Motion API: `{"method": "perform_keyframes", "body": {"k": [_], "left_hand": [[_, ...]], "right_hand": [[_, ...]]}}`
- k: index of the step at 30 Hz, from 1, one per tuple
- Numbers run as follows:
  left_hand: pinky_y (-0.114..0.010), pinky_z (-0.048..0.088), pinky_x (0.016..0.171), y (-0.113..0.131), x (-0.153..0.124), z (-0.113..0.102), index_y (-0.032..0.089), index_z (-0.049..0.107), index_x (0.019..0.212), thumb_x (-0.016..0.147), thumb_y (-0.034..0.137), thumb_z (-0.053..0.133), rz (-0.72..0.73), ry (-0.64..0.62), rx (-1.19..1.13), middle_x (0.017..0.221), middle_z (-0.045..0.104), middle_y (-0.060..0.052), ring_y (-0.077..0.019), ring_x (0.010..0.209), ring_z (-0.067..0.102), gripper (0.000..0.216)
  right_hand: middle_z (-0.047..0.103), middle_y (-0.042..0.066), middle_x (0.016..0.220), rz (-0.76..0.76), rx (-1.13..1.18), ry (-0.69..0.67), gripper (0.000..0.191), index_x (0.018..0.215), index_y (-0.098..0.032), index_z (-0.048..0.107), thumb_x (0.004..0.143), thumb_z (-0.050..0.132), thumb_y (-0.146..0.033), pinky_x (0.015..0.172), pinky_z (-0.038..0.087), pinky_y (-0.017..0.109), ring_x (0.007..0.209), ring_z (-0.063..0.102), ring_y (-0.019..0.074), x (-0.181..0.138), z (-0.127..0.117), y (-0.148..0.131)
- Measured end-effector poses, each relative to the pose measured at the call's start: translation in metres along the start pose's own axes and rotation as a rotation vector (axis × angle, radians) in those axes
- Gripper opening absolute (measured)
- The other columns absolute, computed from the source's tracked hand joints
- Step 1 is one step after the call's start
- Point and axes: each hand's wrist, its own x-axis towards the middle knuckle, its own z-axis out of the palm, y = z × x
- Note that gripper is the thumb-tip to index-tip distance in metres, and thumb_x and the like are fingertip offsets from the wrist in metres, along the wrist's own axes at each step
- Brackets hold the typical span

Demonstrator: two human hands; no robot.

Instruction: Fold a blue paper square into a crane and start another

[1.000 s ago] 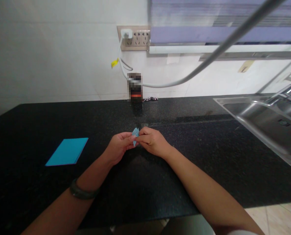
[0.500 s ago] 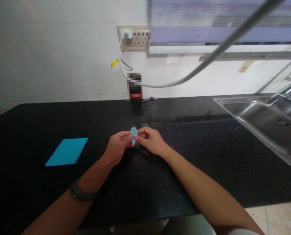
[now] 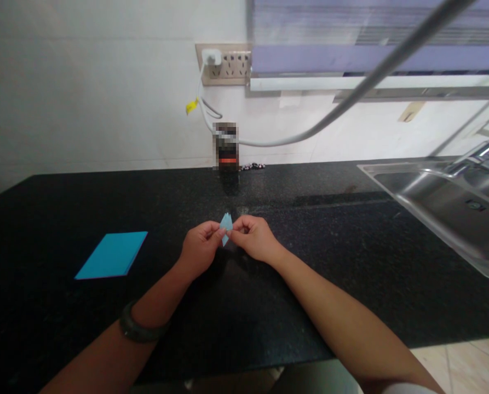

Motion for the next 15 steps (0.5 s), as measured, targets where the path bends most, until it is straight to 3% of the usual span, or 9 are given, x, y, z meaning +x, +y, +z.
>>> {"method": "perform_keyframes", "body": {"k": [4,10,15], "left_hand": [[-0.022,0.036,0.050,0.0012,-0.0015,-0.0006,0.015,0.060,0.072,0.078,0.031,0.052,0.063,-0.036,-0.060,0.058,0.056,0.002,-0.0104,0.053,0.049,0.019],[-0.021,0.039,0.050,0.0043,0.0002,0.0023,0.015,0.061,0.071,0.076,0.033,0.056,-0.024,-0.057,-0.241,0.056,0.057,0.002,-0.0093,0.050,0.050,0.020],[-0.026,0.048,0.062,0.0062,-0.0011,0.0062,0.014,0.066,0.089,0.070,0.032,0.065,-0.015,0.148,-0.163,0.076,0.069,-0.004,-0.0147,0.066,0.062,0.026]], "right_hand": [[0.050,-0.005,0.046,0.011,0.081,0.040,0.024,0.059,-0.016,0.054,0.063,0.070,-0.034,0.041,0.032,0.020,0.040,0.042,0.0061,-0.0018,0.0026,-0.0063],[0.052,-0.004,0.050,0.021,0.125,0.027,0.023,0.059,-0.018,0.050,0.066,0.064,-0.034,0.043,0.037,0.021,0.042,0.046,0.0078,-0.0018,0.0039,-0.0088],[0.050,-0.002,0.058,-0.226,-0.240,0.342,0.016,0.061,-0.019,0.047,0.073,0.057,-0.024,0.049,0.039,0.022,0.052,0.047,0.0093,-0.0030,0.0067,-0.0018]]}}
